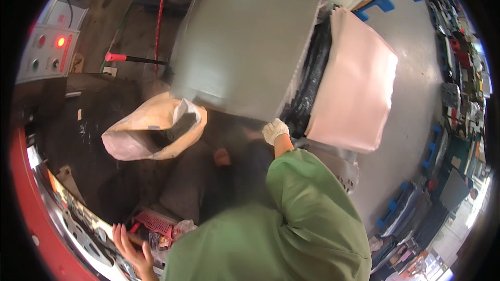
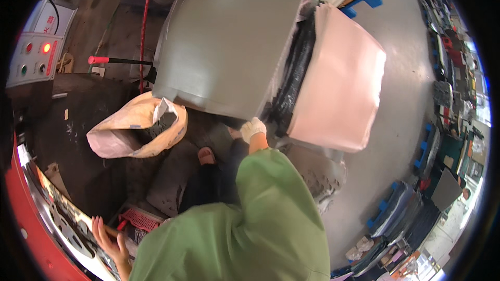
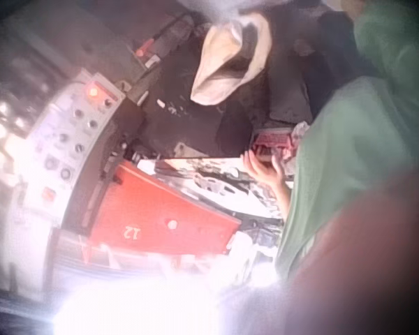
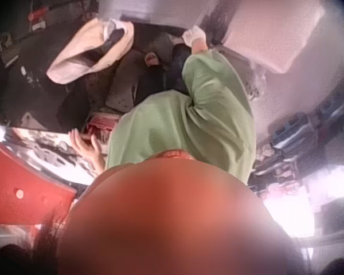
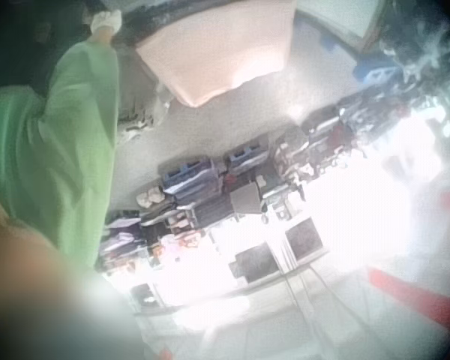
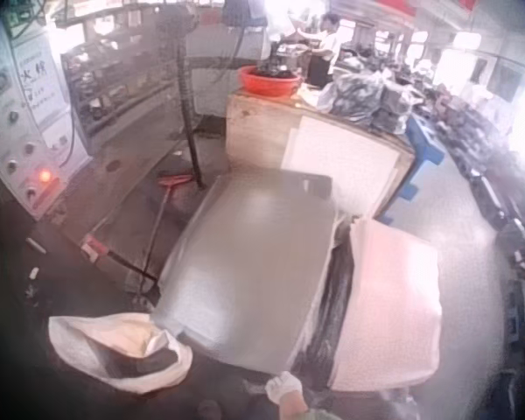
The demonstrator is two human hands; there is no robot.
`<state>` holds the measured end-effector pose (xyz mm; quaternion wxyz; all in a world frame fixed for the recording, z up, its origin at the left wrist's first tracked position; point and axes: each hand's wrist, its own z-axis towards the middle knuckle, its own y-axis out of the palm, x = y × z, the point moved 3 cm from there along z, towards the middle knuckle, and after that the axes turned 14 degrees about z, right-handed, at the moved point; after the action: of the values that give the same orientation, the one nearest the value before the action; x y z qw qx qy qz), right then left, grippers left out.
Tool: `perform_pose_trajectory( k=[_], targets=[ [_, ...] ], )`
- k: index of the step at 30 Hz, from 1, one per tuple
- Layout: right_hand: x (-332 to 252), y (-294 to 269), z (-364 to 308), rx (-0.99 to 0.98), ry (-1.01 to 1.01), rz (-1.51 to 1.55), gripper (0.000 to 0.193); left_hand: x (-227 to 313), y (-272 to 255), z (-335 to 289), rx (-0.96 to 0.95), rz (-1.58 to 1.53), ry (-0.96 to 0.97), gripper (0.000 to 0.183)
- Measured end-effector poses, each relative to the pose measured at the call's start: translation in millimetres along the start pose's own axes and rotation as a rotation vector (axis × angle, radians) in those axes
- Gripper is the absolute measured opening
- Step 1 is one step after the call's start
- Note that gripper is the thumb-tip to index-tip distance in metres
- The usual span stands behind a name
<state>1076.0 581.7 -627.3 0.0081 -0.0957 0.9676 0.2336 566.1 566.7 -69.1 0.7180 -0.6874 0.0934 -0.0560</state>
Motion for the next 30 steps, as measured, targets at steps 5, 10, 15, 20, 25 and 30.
perform_pose_trajectory(
  k=[5, 10, 15, 20, 25, 30],
  targets=[
    [-6.3, -64.8, 148.2, 0.250, 0.047, 0.630, 0.023, 14.9, -6.9, 3.9, -0.146, -0.001, -0.221, 0.095],
    [-16.5, -60.0, 160.9, 0.712, -0.076, 0.363, 0.032, 30.4, -12.4, 21.8, -0.057, 0.260, -0.126, 0.086],
    [-30.2, -4.4, 109.4, 0.383, -0.075, 0.541, 0.026, 32.6, -13.3, 26.9, -0.076, 0.285, -0.130, 0.086],
    [-27.0, 9.5, 66.6, 0.161, -0.124, 0.570, 0.034, 28.4, -18.1, 21.8, -0.208, 0.280, -0.107, 0.084],
    [-65.7, 28.8, 23.5, 0.151, 0.020, -0.189, 0.050, 7.8, -12.0, 3.5, -0.228, 0.248, -0.111, 0.083],
    [-127.2, 194.8, -39.9, 0.086, -0.284, -0.917, 0.059, -10.4, 3.6, -14.8, -0.184, 0.174, -0.058, 0.082]
  ],
)
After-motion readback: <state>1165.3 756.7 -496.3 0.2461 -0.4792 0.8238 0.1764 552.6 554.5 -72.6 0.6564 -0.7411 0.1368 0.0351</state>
